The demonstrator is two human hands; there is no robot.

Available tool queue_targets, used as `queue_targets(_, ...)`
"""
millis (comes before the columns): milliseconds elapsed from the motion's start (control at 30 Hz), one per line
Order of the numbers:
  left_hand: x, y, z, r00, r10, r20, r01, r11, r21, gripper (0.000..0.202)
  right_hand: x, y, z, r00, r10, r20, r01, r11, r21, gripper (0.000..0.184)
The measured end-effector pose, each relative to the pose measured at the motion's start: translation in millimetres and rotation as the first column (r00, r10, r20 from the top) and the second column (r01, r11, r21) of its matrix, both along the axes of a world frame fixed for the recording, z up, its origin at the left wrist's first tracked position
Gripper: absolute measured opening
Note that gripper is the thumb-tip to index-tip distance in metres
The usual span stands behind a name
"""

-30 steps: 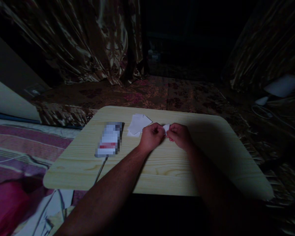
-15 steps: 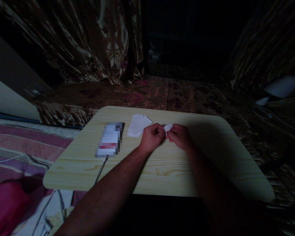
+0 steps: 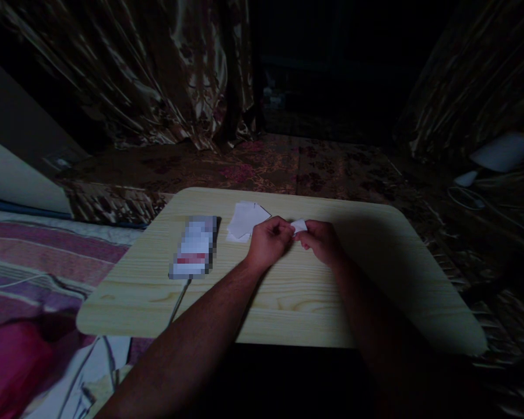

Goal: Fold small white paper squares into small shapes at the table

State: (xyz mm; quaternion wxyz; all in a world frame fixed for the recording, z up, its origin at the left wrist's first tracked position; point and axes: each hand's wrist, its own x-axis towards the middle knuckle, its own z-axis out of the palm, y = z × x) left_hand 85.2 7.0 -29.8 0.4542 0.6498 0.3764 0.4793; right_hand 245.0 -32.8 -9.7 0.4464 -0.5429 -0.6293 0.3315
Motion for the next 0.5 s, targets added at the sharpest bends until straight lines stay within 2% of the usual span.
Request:
queue_targets(167,-4,-2,4.7,0.99,0.093,-0.103,-0.075,0.984,0.164,0.024,-3,0,1.6,0.995,-0.012,-0.098,0.01,1.0,-0.018,0.018)
queue_targets(300,-5,-4,7.3,0.982,0.126,-0.14,-0.095,0.973,0.211,0.024,-7,1,2.3,0.973,-0.166,-0.161,0.185,0.977,0.109,0.027)
queue_targets(367,-5,-5,7.9,0.98,0.126,-0.157,-0.088,0.969,0.231,0.024,-7,0,3.0,0.968,-0.223,-0.112,0.24,0.955,0.172,0.029)
queue_targets(500,-5,-7,10.9,0.976,0.121,-0.183,-0.069,0.961,0.267,0.024,-8,-2,2.4,0.976,-0.217,-0.009,0.214,0.957,0.195,0.022)
